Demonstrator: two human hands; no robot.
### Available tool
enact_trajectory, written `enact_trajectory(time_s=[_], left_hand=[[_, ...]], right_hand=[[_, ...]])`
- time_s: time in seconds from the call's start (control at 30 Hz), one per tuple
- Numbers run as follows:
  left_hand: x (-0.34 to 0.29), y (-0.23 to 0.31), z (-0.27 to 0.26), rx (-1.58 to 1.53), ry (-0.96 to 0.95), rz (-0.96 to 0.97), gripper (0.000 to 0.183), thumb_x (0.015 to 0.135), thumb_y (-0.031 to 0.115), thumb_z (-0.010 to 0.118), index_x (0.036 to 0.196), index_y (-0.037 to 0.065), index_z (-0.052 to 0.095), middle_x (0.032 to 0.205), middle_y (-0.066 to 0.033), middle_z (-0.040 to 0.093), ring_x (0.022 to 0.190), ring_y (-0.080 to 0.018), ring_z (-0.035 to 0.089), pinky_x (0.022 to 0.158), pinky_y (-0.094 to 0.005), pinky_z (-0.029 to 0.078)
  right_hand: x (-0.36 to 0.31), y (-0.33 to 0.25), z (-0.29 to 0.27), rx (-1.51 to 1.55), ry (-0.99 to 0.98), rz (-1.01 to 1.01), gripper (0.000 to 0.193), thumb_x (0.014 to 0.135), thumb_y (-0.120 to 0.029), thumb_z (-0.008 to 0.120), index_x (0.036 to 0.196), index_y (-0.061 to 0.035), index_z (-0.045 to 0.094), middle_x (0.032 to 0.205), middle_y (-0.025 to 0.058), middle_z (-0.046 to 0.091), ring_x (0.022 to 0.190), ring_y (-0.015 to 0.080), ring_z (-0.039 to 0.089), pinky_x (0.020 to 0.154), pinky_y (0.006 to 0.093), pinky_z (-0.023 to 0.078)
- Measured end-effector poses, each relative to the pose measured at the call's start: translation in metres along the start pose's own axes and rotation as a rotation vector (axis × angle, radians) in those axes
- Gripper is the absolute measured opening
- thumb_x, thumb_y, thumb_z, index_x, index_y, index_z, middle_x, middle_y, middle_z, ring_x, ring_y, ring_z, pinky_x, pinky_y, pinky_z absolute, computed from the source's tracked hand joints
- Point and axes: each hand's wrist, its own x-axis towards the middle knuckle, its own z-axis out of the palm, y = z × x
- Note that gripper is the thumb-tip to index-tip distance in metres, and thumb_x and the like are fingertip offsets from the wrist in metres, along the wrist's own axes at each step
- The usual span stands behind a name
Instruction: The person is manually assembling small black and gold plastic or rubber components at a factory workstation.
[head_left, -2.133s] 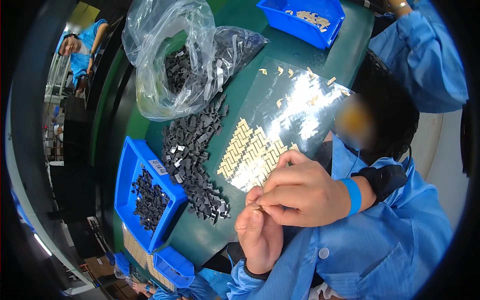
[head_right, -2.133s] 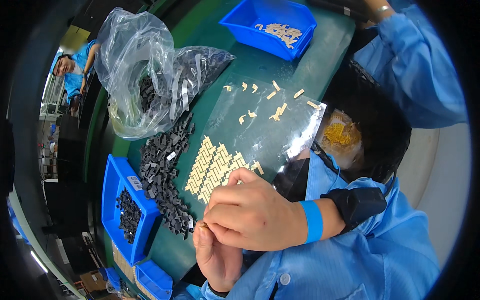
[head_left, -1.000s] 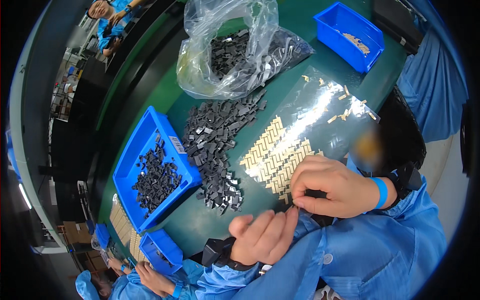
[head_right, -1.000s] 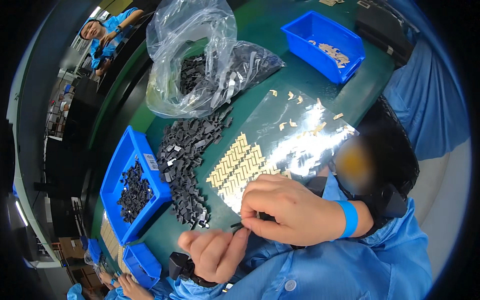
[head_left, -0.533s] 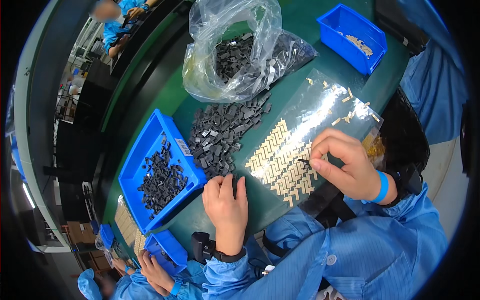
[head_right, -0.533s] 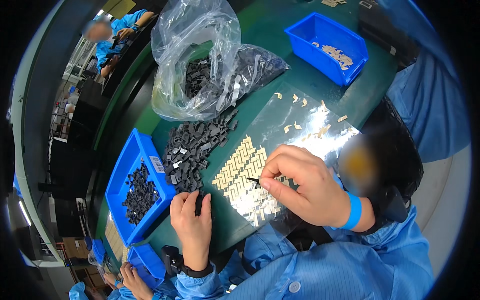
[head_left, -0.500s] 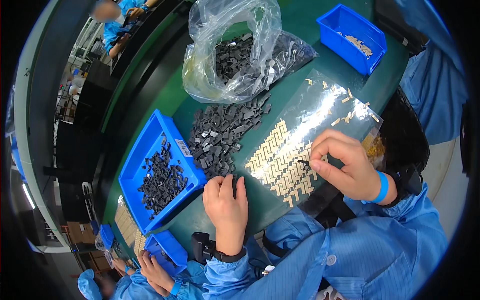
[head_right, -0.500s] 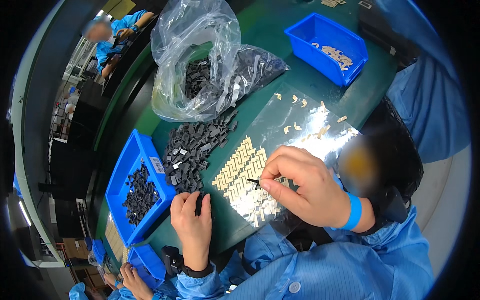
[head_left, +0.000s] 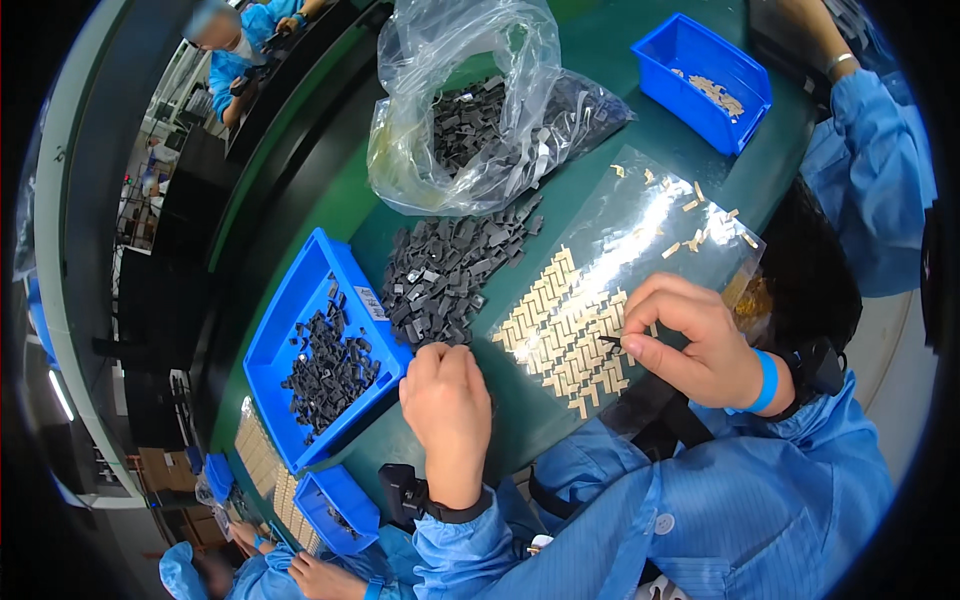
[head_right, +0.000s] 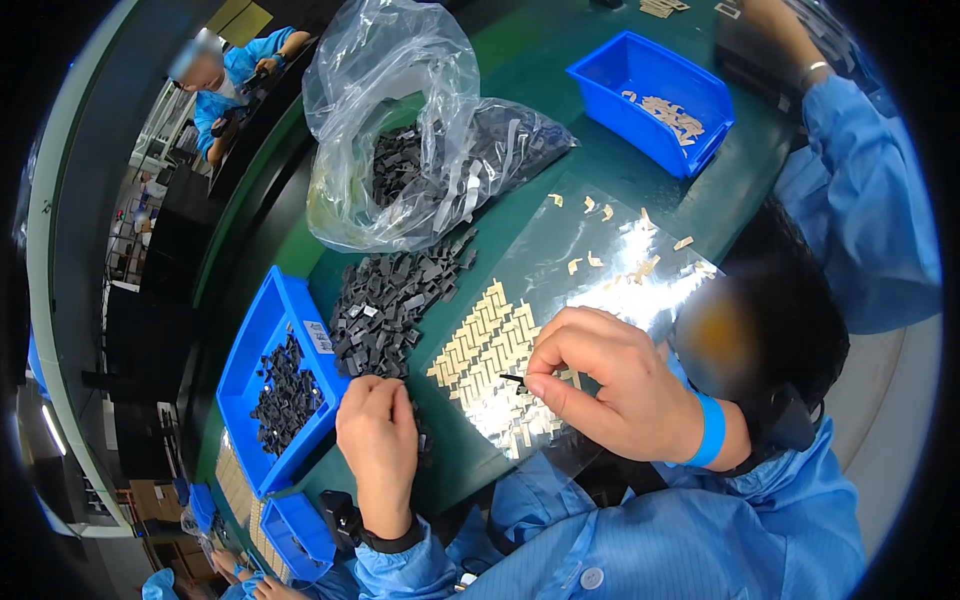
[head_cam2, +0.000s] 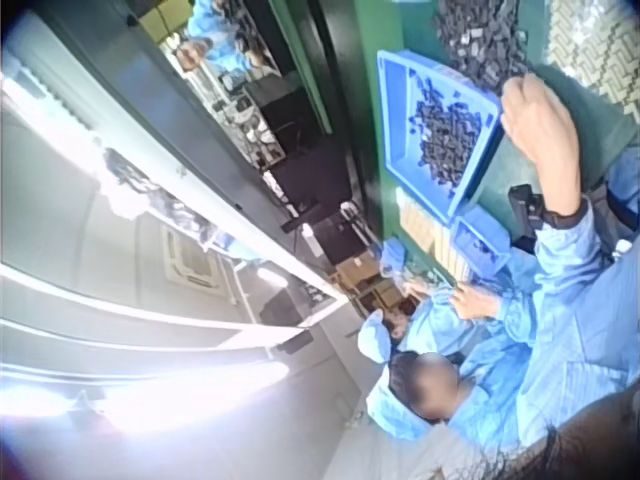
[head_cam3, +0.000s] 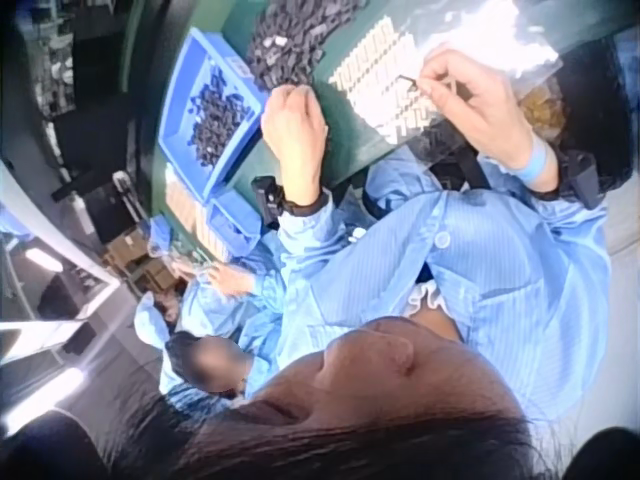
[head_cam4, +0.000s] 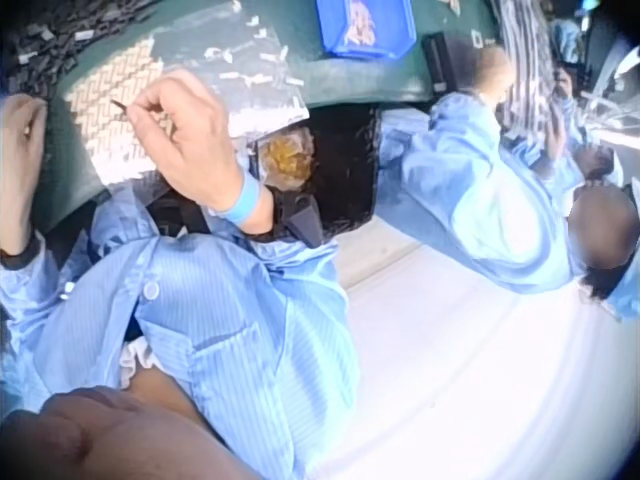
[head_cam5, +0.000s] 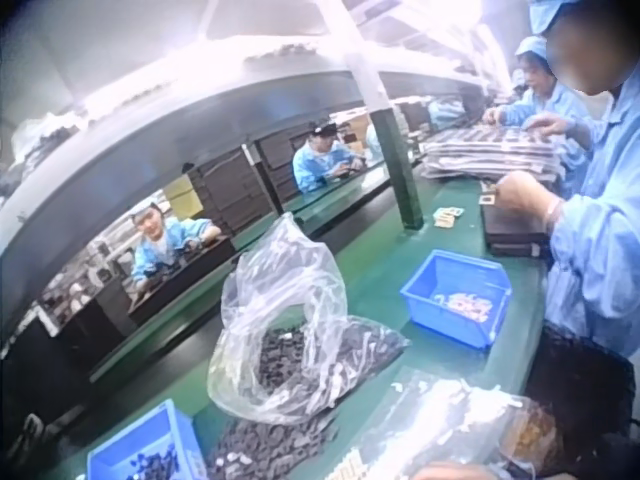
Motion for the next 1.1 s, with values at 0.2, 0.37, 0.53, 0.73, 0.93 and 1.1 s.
enact_trajectory(time_s=[0.2,0.37,0.53,0.73,0.93,1.1], left_hand=[[-0.005,-0.002,-0.009,-0.145,0.045,-0.027,0.012,0.074,0.003,0.065,0.085,-0.003,0.064,0.085,-0.0137,0.059,0.077,-0.0305,0.058,0.069,-0.0368,0.046],[-0.014,0.005,-0.002,-0.078,-0.014,-0.037,0.017,0.072,0.004,0.064,0.087,-0.003,0.063,0.088,-0.0138,0.058,0.079,-0.0306,0.057,0.070,-0.0391,0.045],[-0.008,0.004,0.008,0.044,0.027,0.050,0.017,0.072,0.000,0.060,0.089,-0.003,0.063,0.088,-0.0129,0.057,0.079,-0.0291,0.056,0.069,-0.0382,0.044],[-0.007,-0.002,0.000,-0.055,0.109,0.051,0.019,0.074,-0.003,0.060,0.092,-0.001,0.063,0.090,-0.0125,0.058,0.080,-0.0285,0.057,0.069,-0.0354,0.045],[-0.003,0.004,-0.009,-0.484,0.125,-0.107,0.018,0.080,-0.003,0.060,0.097,-0.001,0.063,0.093,-0.0112,0.057,0.083,-0.0196,0.055,0.072,-0.0285,0.044],[-0.005,0.000,-0.013,-0.639,0.202,-0.154,0.016,0.084,0.002,0.059,0.099,-0.002,0.063,0.098,-0.0077,0.057,0.089,-0.0161,0.053,0.076,-0.0279,0.043]], right_hand=[[0.001,-0.003,0.000,0.048,-0.012,0.003,0.005,0.079,-0.003,0.060,0.078,0.0003,0.056,0.079,0.0098,0.056,0.072,0.0222,0.055,0.064,0.0304,0.043],[0.002,-0.001,0.002,0.069,-0.019,-0.010,0.005,0.079,-0.002,0.059,0.078,0.0003,0.056,0.079,0.0100,0.056,0.072,0.0224,0.055,0.064,0.0308,0.043],[0.000,0.000,0.004,0.065,-0.036,-0.007,0.004,0.079,-0.002,0.059,0.078,0.0003,0.056,0.079,0.0101,0.056,0.072,0.0224,0.055,0.064,0.0310,0.043],[-0.002,-0.001,0.004,0.069,-0.037,-0.006,0.005,0.079,-0.003,0.060,0.078,0.0002,0.056,0.080,0.0100,0.055,0.072,0.0223,0.055,0.065,0.0310,0.044],[-0.002,0.003,0.003,0.069,-0.038,0.000,0.007,0.081,-0.005,0.060,0.079,0.0004,0.057,0.082,0.0099,0.056,0.073,0.0209,0.056,0.066,0.0294,0.043],[0.001,0.000,0.007,0.101,-0.021,-0.030,0.004,0.080,-0.002,0.059,0.079,0.0007,0.056,0.081,0.0095,0.056,0.072,0.0211,0.055,0.064,0.0303,0.044]])
